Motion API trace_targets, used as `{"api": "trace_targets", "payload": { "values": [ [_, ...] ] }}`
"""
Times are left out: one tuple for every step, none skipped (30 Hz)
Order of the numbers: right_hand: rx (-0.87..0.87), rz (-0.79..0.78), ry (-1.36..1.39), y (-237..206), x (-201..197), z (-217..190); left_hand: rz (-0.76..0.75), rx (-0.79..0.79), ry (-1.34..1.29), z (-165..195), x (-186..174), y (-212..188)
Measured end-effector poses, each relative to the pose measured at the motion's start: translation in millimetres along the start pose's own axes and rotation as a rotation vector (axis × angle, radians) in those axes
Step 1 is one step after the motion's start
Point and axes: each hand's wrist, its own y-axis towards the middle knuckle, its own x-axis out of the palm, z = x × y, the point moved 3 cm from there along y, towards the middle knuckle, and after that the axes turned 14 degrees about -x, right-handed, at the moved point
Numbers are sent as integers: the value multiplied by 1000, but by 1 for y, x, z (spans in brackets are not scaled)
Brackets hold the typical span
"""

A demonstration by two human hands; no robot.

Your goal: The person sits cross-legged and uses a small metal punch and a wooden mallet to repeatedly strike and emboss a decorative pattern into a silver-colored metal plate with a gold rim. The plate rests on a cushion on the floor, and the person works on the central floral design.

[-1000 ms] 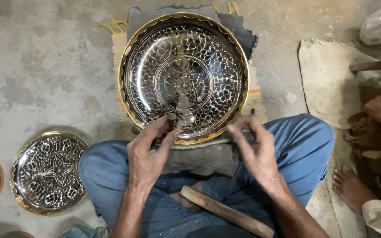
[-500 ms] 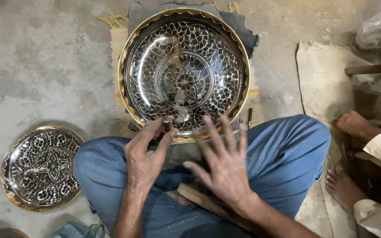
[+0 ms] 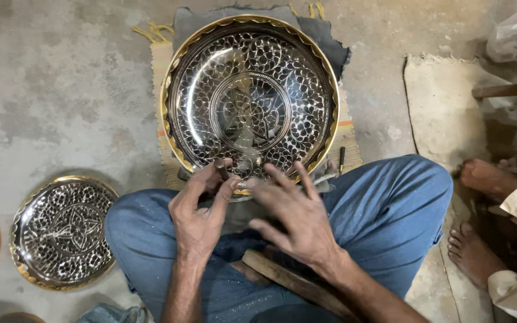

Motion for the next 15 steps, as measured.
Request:
{"api": "trace_targets", "payload": {
  "values": [
    [49,-4,-72,-2,-2,1,14,-5,26,1,-1,-1],
    [97,0,-152,-2,-4,0,26,1,50,2,-2,0],
    [143,2,-230,-2,-4,-1,40,3,73,3,-2,2],
    [92,-34,-208,1,-2,-6,57,12,84,5,-3,2],
    [53,-72,-183,5,3,-12,63,14,96,6,-2,3],
    [19,-100,-168,9,7,-18,60,29,107,8,-1,6],
    [-26,-95,-63,14,10,-22,51,30,112,10,1,9],
    [-74,-94,50,18,13,-25,48,24,120,11,2,11],
    [-120,-94,168,19,13,-28,45,13,130,13,4,12],
    [-108,-66,276,20,12,-26,5,-29,12,14,6,15],
    [-99,-37,382,17,8,-23,-35,-69,-106,15,8,18],
    [-88,-12,494,13,3,-20,-73,-115,-224,16,9,21],
    [-64,26,462,5,-4,-17,-93,-152,-213,18,12,23],
    [-41,63,429,-5,-11,-16,-111,-187,-201,18,16,27],
    [-19,99,399,-16,-16,-16,-128,-223,-190,18,20,32]
  ]
}}
